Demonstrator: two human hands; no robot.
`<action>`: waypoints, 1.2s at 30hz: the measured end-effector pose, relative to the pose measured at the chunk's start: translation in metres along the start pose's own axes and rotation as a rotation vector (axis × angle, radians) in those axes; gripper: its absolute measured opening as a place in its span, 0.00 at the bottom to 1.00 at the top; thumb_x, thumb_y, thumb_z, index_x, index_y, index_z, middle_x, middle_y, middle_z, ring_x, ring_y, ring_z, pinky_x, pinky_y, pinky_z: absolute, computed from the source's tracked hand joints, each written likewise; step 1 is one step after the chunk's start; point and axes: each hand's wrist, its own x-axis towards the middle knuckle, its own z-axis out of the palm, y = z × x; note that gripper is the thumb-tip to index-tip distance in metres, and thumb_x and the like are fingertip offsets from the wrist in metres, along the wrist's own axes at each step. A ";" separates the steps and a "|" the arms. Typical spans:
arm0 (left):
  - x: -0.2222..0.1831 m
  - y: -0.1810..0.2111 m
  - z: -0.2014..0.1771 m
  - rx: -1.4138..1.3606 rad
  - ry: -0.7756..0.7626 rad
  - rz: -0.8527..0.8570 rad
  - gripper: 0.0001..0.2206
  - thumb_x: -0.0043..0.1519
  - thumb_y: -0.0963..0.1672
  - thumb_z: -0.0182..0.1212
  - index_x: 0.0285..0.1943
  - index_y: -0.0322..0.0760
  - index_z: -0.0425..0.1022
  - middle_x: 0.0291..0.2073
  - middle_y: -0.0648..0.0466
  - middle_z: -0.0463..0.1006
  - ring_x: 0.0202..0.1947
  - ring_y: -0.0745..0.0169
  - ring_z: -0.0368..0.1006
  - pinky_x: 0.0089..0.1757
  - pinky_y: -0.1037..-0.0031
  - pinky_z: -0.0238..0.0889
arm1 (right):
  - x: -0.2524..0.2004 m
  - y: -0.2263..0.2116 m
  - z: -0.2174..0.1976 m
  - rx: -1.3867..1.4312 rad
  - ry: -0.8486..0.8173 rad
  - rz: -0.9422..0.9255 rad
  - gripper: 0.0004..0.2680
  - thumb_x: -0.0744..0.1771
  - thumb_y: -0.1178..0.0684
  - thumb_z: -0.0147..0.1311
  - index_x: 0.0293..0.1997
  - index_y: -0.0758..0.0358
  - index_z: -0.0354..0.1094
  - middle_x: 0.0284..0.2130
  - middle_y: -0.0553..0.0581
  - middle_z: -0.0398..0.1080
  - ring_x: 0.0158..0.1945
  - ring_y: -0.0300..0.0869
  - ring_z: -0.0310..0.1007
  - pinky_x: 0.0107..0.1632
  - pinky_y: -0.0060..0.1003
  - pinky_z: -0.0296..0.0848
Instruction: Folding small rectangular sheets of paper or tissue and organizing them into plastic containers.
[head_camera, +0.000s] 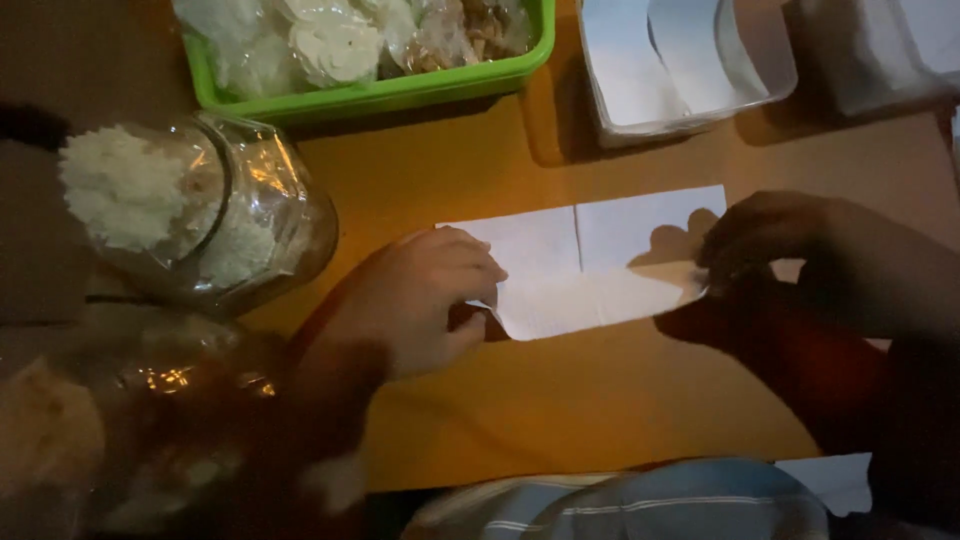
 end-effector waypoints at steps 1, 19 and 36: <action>0.001 0.003 -0.001 -0.003 -0.001 -0.002 0.07 0.46 0.39 0.63 0.32 0.38 0.79 0.41 0.50 0.84 0.44 0.47 0.75 0.48 0.61 0.67 | 0.002 -0.002 0.002 0.002 -0.002 0.002 0.10 0.62 0.43 0.59 0.37 0.50 0.84 0.44 0.50 0.81 0.48 0.40 0.84 0.55 0.38 0.77; 0.024 0.035 0.092 0.248 0.013 -0.225 0.30 0.58 0.52 0.61 0.67 0.31 0.68 0.73 0.42 0.62 0.76 0.47 0.49 0.69 0.36 0.30 | 0.053 -0.083 0.097 -0.564 0.141 -0.040 0.33 0.68 0.38 0.50 0.79 0.64 0.40 0.76 0.68 0.44 0.78 0.60 0.43 0.76 0.55 0.42; -0.002 0.010 0.066 0.351 -0.285 -0.544 0.47 0.59 0.67 0.55 0.82 0.55 0.37 0.78 0.38 0.26 0.76 0.38 0.18 0.63 0.39 0.14 | 0.015 -0.061 0.078 -0.995 0.053 0.222 0.37 0.68 0.22 0.32 0.83 0.55 0.30 0.79 0.66 0.27 0.79 0.56 0.22 0.70 0.55 0.26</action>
